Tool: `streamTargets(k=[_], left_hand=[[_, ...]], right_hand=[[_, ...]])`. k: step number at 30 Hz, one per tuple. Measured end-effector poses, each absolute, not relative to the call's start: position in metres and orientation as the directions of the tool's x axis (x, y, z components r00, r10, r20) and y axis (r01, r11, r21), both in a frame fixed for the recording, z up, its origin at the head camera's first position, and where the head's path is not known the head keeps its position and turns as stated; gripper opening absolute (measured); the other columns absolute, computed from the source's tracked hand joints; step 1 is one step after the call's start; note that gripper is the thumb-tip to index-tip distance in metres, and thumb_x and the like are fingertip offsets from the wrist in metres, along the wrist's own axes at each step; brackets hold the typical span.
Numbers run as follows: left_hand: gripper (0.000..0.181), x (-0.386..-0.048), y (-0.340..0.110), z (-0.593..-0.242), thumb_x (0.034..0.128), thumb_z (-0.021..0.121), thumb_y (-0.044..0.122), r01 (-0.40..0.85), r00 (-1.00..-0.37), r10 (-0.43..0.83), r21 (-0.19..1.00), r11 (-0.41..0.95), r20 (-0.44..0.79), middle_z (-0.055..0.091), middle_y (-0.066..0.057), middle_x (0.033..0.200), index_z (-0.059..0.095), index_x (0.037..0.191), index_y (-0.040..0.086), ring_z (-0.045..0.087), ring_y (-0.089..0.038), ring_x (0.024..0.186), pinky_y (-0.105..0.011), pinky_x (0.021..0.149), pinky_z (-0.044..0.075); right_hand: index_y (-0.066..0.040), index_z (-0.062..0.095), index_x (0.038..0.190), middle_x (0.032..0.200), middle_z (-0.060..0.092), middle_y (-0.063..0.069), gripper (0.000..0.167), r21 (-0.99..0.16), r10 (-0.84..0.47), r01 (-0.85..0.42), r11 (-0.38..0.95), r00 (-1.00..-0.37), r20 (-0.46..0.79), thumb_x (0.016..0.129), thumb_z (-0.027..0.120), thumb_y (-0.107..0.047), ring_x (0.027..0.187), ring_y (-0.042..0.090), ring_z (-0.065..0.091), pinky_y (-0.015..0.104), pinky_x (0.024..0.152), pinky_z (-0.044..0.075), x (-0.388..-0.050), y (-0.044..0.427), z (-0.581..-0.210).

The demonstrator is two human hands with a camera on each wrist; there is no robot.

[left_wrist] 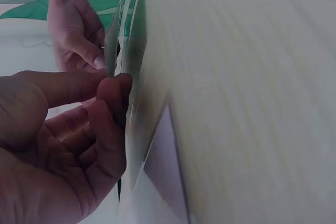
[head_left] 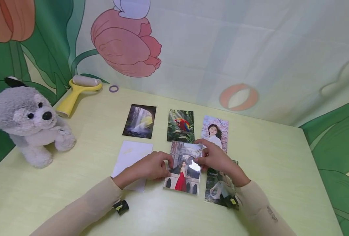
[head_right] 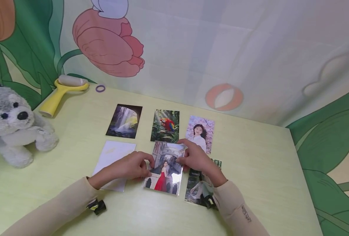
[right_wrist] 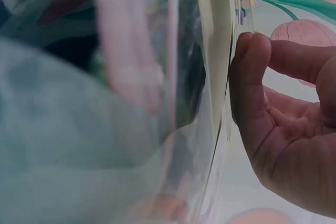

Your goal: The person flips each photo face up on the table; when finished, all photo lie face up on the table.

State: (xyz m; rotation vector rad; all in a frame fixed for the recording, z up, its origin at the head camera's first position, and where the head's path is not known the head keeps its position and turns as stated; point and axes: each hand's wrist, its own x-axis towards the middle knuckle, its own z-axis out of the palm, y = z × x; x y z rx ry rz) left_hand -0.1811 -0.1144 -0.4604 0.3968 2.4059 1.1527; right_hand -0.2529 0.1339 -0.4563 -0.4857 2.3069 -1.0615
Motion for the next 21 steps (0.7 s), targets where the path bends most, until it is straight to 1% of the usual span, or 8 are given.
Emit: streamTargets(k=[3,8,11,15,21], left_hand=[[0.012,-0.18,-0.112,-0.461,0.0852,0.075,0.004,0.053,-0.834,0.457,0.779,0.625,-0.31,0.06,-0.001,0.055,0.066,0.09,0.01,0.051,-0.011,0.046,-0.025,0.049,0.039],[0.012,-0.181,-0.112,-0.462,0.0863,0.074,0.002,0.041,-0.79,0.498,0.78,0.624,-0.357,0.068,-0.003,0.061,0.066,0.09,0.009,0.06,-0.013,0.049,-0.025,0.052,0.046],[0.012,-0.182,-0.113,-0.462,0.0864,0.074,0.002,0.053,-0.789,0.499,0.769,0.638,-0.359,0.068,-0.002,0.061,0.065,0.09,0.009,0.061,-0.014,0.049,-0.025,0.052,0.047],[0.012,-0.183,-0.113,-0.46,0.0859,0.073,0.002,0.058,-0.797,0.481,0.746,0.663,-0.366,0.068,-0.001,0.059,0.064,0.086,0.009,0.058,-0.013,0.046,-0.025,0.049,0.044],[0.015,-0.183,-0.114,-0.457,0.0848,0.073,0.001,0.046,-0.801,0.459,0.725,0.687,-0.384,0.067,-0.002,0.058,0.062,0.081,0.01,0.056,-0.013,0.047,-0.024,0.048,0.039]], right_hand=[[-0.009,0.043,0.147,0.069,0.061,0.011,0.063,-0.735,-0.54,-0.121,0.668,-0.759,-0.365,0.091,0.071,-0.006,0.054,0.021,0.066,0.035,0.057,0.058,-0.253,0.132,-0.454],[-0.008,0.045,0.145,0.066,0.065,0.006,0.063,-0.642,-0.541,-0.197,0.741,-0.741,-0.397,0.089,0.075,-0.01,0.053,0.018,0.064,0.031,0.055,0.055,-0.253,0.126,-0.452],[-0.007,0.047,0.143,0.063,0.065,0.003,0.062,-0.594,-0.535,-0.241,0.768,-0.752,-0.386,0.088,0.076,-0.013,0.05,0.016,0.061,0.029,0.053,0.051,-0.253,0.121,-0.452],[-0.007,0.049,0.141,0.061,0.062,0.003,0.061,-0.545,-0.518,-0.269,0.794,-0.77,-0.374,0.087,0.077,-0.015,0.049,0.015,0.056,0.028,0.052,0.046,-0.251,0.116,-0.45],[-0.008,0.05,0.141,0.062,0.061,0.003,0.061,-0.496,-0.488,-0.269,0.826,-0.781,-0.39,0.087,0.078,-0.018,0.051,0.014,0.055,0.028,0.054,0.044,-0.251,0.11,-0.447]])
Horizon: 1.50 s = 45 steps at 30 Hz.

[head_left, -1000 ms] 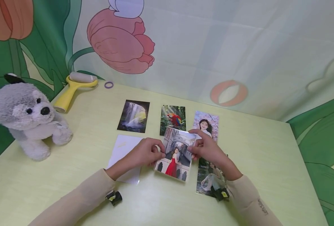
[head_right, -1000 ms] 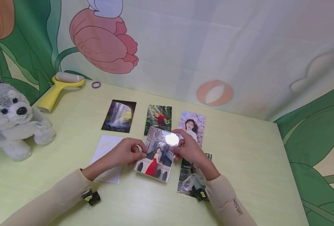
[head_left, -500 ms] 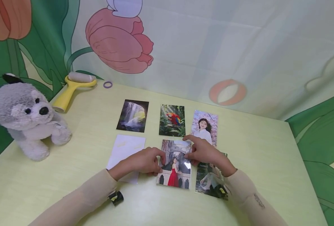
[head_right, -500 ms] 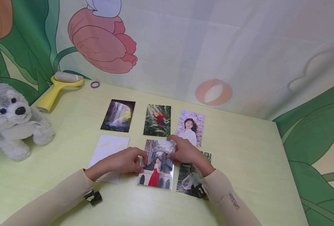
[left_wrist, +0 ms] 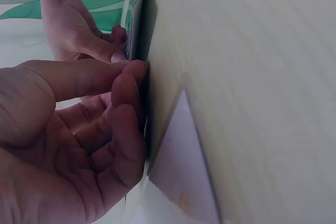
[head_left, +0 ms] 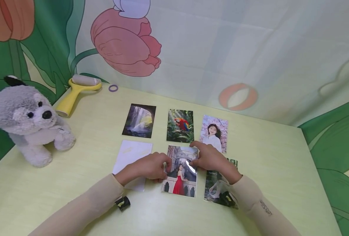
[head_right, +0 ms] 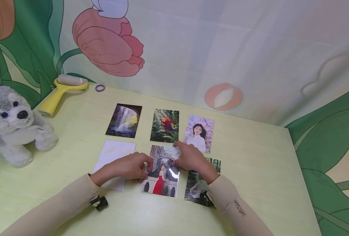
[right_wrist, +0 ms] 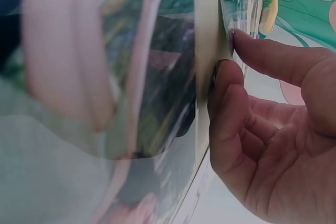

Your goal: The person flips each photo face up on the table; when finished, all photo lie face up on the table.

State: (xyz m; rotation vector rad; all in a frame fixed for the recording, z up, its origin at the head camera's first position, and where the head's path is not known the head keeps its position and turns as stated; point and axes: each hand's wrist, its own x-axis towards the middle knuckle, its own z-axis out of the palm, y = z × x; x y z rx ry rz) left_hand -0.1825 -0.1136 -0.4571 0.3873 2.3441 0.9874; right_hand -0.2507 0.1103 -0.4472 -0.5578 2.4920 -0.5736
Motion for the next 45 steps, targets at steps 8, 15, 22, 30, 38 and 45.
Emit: streamTargets(k=[8,15,22,30,38,45], left_hand=[[0.021,-0.185,-0.115,-0.458,0.0827,0.073,0.001,0.097,-0.815,0.451,0.683,0.724,-0.363,0.063,0.0,0.056,0.061,0.07,0.013,0.052,-0.014,0.05,-0.026,0.052,0.038],[0.013,-0.188,-0.127,-0.457,0.0886,0.068,0.007,0.126,-0.829,0.477,0.735,0.667,-0.291,0.056,0.004,0.057,0.066,0.078,0.014,0.047,-0.01,0.049,-0.024,0.05,0.037],[0.02,-0.191,-0.156,-0.447,0.0946,0.066,0.014,0.256,-0.824,0.544,0.753,0.606,-0.157,0.074,-0.004,0.09,0.069,0.112,0.005,0.067,-0.012,0.076,-0.031,0.072,0.054],[0.053,-0.18,-0.182,-0.444,0.0893,0.075,0.028,0.294,-0.865,0.481,0.631,0.718,-0.143,0.051,-0.016,0.149,0.06,0.137,0.012,0.046,-0.038,0.139,-0.057,0.111,0.038],[0.091,-0.159,-0.212,-0.439,0.0758,0.087,0.035,0.246,-0.909,0.373,0.486,0.838,-0.184,0.023,-0.03,0.161,0.041,0.152,0.013,0.02,-0.052,0.148,-0.068,0.115,0.022],[0.109,-0.145,-0.228,-0.442,0.064,0.092,0.044,0.216,-0.904,0.358,0.472,0.855,-0.235,0.02,-0.031,0.161,0.037,0.154,0.015,0.014,-0.055,0.148,-0.074,0.112,0.018]], right_hand=[[-0.008,0.052,0.138,0.068,0.062,0.002,0.062,-0.462,-0.485,-0.294,0.837,-0.789,-0.377,0.084,0.081,-0.021,0.058,0.015,0.055,0.028,0.054,0.044,-0.252,0.109,-0.448],[-0.008,0.055,0.135,0.071,0.063,0.004,0.055,-0.451,-0.482,-0.308,0.837,-0.806,-0.343,0.087,0.077,-0.024,0.061,0.016,0.055,0.029,0.055,0.043,-0.251,0.108,-0.448],[-0.006,0.057,0.135,0.073,0.064,0.003,0.051,-0.523,-0.51,-0.312,0.793,-0.81,-0.29,0.091,0.073,-0.025,0.06,0.016,0.056,0.029,0.054,0.044,-0.254,0.1,-0.445],[-0.006,0.056,0.137,0.068,0.061,0.001,0.049,-0.595,-0.613,-0.391,0.702,-0.757,-0.225,0.094,0.07,-0.024,0.055,0.014,0.054,0.028,0.054,0.042,-0.263,0.082,-0.44],[-0.007,0.048,0.143,0.078,0.065,0.0,0.054,-0.627,-0.705,-0.468,0.623,-0.683,-0.191,0.095,0.068,-0.022,0.059,0.012,0.053,0.027,0.059,0.044,-0.267,0.059,-0.445],[-0.012,0.045,0.147,0.11,0.071,0.008,0.058,-0.635,-0.708,-0.466,0.616,-0.681,-0.187,0.095,0.068,-0.023,0.097,0.02,0.068,0.037,0.086,0.056,-0.265,0.033,-0.445]])
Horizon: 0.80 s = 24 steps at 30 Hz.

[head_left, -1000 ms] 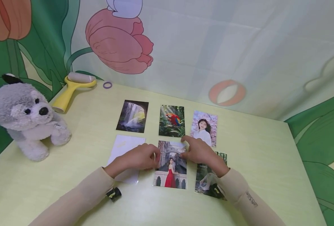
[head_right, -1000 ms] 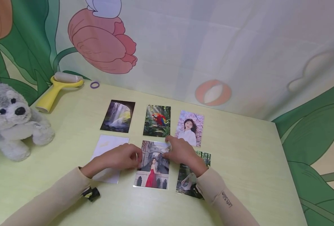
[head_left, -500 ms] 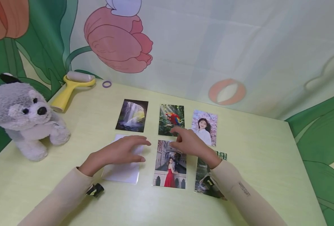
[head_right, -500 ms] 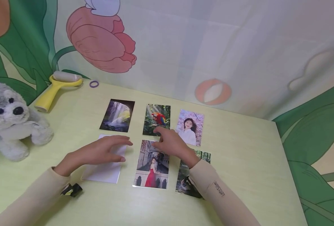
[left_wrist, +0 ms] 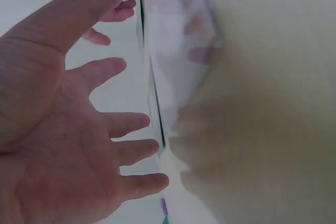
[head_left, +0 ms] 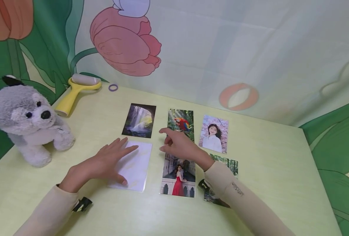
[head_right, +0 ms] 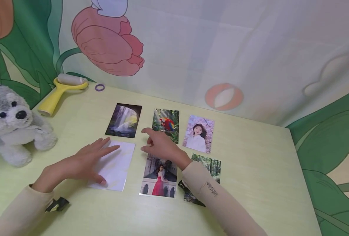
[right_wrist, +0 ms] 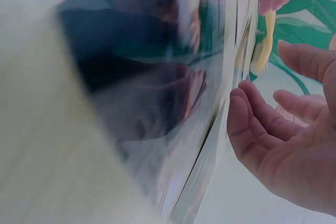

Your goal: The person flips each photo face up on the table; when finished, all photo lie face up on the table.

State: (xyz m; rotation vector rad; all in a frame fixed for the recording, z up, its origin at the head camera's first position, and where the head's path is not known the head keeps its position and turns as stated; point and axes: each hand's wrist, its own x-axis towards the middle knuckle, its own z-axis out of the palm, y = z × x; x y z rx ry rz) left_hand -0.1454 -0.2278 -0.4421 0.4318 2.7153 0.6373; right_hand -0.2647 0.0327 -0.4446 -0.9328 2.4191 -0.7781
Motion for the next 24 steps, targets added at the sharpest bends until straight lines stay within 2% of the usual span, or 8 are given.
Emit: streamTargets(k=[3,7,16,24], left_hand=[[0.112,-0.142,-0.23,-0.446,0.061,0.093,0.044,0.206,-0.898,0.355,0.467,0.86,-0.258,0.018,-0.031,0.162,0.037,0.154,0.015,0.013,-0.055,0.148,-0.074,0.112,0.017],[0.108,-0.139,-0.231,-0.451,0.0595,0.094,0.044,0.217,-0.903,0.349,0.437,0.873,-0.25,0.02,-0.03,0.162,0.044,0.15,0.013,0.014,-0.055,0.148,-0.076,0.111,0.018],[0.104,-0.138,-0.229,-0.454,0.061,0.093,0.044,0.22,-0.909,0.339,0.412,0.884,-0.244,0.019,-0.027,0.163,0.047,0.149,0.013,0.014,-0.052,0.15,-0.076,0.111,0.018],[0.103,-0.139,-0.226,-0.455,0.0612,0.093,0.044,0.203,-0.908,0.323,0.392,0.897,-0.267,0.02,-0.026,0.163,0.047,0.148,0.013,0.013,-0.051,0.15,-0.075,0.111,0.018]], right_hand=[[-0.013,0.043,0.148,0.124,0.067,0.013,0.059,-0.643,-0.72,-0.462,0.611,-0.662,-0.209,0.096,0.067,-0.024,0.113,0.026,0.066,0.042,0.096,0.053,-0.262,0.022,-0.445],[-0.015,0.04,0.15,0.133,0.063,0.014,0.061,-0.624,-0.735,-0.48,0.617,-0.635,-0.238,0.096,0.067,-0.026,0.122,0.027,0.061,0.043,0.099,0.051,-0.261,0.01,-0.448],[-0.011,0.043,0.148,0.129,0.065,0.016,0.062,-0.598,-0.758,-0.534,0.598,-0.619,-0.204,0.094,0.07,-0.024,0.119,0.028,0.063,0.042,0.099,0.051,-0.261,-0.013,-0.447],[-0.011,0.046,0.146,0.13,0.065,0.016,0.058,-0.653,-0.752,-0.48,0.587,-0.622,-0.218,0.094,0.07,-0.024,0.122,0.028,0.062,0.041,0.1,0.051,-0.261,-0.026,-0.45]])
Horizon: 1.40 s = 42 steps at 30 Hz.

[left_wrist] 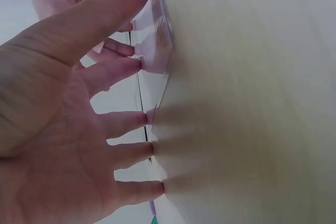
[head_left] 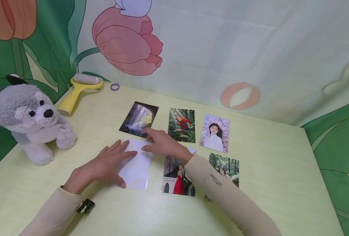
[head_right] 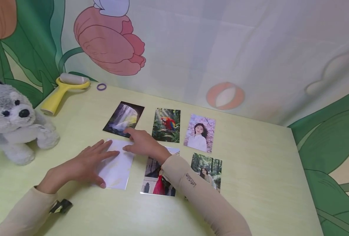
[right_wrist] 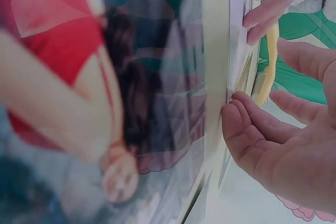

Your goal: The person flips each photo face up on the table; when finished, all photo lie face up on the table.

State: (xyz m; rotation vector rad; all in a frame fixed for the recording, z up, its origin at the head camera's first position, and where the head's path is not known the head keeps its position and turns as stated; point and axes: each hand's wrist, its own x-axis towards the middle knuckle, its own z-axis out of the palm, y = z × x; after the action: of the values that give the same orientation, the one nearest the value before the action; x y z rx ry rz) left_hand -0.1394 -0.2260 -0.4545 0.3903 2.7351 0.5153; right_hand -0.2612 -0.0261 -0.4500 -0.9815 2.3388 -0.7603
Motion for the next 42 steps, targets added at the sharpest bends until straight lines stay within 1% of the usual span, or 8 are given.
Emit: streamTargets(k=[4,11,18,21,26,32,36,42], left_hand=[[0.103,-0.1395,-0.2241,-0.453,0.0611,0.093,0.044,0.19,-0.908,0.313,0.391,0.901,-0.279,0.02,-0.026,0.163,0.048,0.148,0.014,0.013,-0.051,0.15,-0.075,0.112,0.018],[0.103,-0.1391,-0.2236,-0.4525,0.0607,0.094,0.044,0.197,-0.91,0.315,0.386,0.901,-0.271,0.021,-0.026,0.163,0.049,0.148,0.014,0.014,-0.052,0.15,-0.075,0.111,0.019],[0.102,-0.1389,-0.2242,-0.4514,0.0609,0.094,0.043,0.198,-0.912,0.314,0.39,0.899,-0.262,0.022,-0.025,0.163,0.048,0.148,0.014,0.014,-0.051,0.15,-0.075,0.111,0.019],[0.102,-0.1387,-0.2247,-0.4513,0.0605,0.094,0.042,0.198,-0.915,0.314,0.394,0.897,-0.253,0.023,-0.025,0.163,0.049,0.147,0.014,0.015,-0.051,0.15,-0.075,0.111,0.019],[0.103,-0.1389,-0.2254,-0.4522,0.0598,0.094,0.042,0.197,-0.917,0.313,0.401,0.895,-0.247,0.024,-0.025,0.163,0.048,0.147,0.013,0.016,-0.051,0.149,-0.074,0.111,0.02],[0.103,-0.1404,-0.2255,-0.453,0.061,0.094,0.042,0.193,-0.919,0.309,0.405,0.894,-0.243,0.023,-0.026,0.162,0.048,0.148,0.012,0.016,-0.051,0.149,-0.074,0.111,0.02],[0.103,-0.1406,-0.2259,-0.4538,0.0598,0.094,0.042,0.188,-0.921,0.303,0.405,0.895,-0.243,0.023,-0.027,0.162,0.048,0.147,0.011,0.017,-0.052,0.149,-0.075,0.111,0.02],[0.104,-0.1405,-0.2267,-0.4552,0.0585,0.095,0.043,0.202,-0.924,0.308,0.396,0.896,-0.227,0.025,-0.027,0.161,0.049,0.146,0.01,0.019,-0.053,0.148,-0.075,0.11,0.022]], right_hand=[[-0.011,0.047,0.145,0.128,0.066,0.016,0.057,-0.645,-0.738,-0.469,0.603,-0.635,-0.228,0.094,0.07,-0.023,0.118,0.027,0.064,0.041,0.097,0.053,-0.2613,-0.0261,-0.4482],[-0.008,0.056,0.136,0.122,0.068,0.013,0.047,-0.606,-0.689,-0.441,0.662,-0.676,-0.261,0.094,0.069,-0.024,0.11,0.025,0.066,0.038,0.091,0.055,-0.2588,-0.0233,-0.4448],[-0.009,0.059,0.132,0.107,0.071,0.01,0.043,-0.534,-0.675,-0.491,0.688,-0.703,-0.224,0.094,0.071,-0.025,0.092,0.021,0.065,0.034,0.079,0.053,-0.259,-0.0247,-0.4486],[-0.009,0.06,0.132,0.103,0.071,0.009,0.043,-0.512,-0.675,-0.506,0.694,-0.706,-0.215,0.093,0.071,-0.025,0.088,0.02,0.063,0.032,0.076,0.052,-0.259,-0.0264,-0.4495],[-0.009,0.059,0.132,0.103,0.071,0.009,0.044,-0.497,-0.664,-0.505,0.706,-0.715,-0.216,0.093,0.071,-0.026,0.087,0.018,0.062,0.032,0.076,0.052,-0.2583,-0.0278,-0.449],[-0.01,0.056,0.136,0.106,0.071,0.009,0.049,-0.453,-0.653,-0.517,0.727,-0.724,-0.221,0.093,0.071,-0.027,0.093,0.021,0.065,0.035,0.081,0.053,-0.2591,-0.0285,-0.4472],[-0.011,0.053,0.14,0.107,0.071,0.009,0.053,-0.468,-0.666,-0.52,0.715,-0.71,-0.229,0.093,0.071,-0.028,0.094,0.021,0.065,0.035,0.08,0.053,-0.26,-0.0287,-0.4469],[-0.012,0.052,0.142,0.106,0.069,0.007,0.053,-0.543,-0.66,-0.461,0.702,-0.709,-0.25,0.094,0.07,-0.028,0.089,0.017,0.062,0.03,0.073,0.051,-0.2614,-0.0258,-0.4455]])
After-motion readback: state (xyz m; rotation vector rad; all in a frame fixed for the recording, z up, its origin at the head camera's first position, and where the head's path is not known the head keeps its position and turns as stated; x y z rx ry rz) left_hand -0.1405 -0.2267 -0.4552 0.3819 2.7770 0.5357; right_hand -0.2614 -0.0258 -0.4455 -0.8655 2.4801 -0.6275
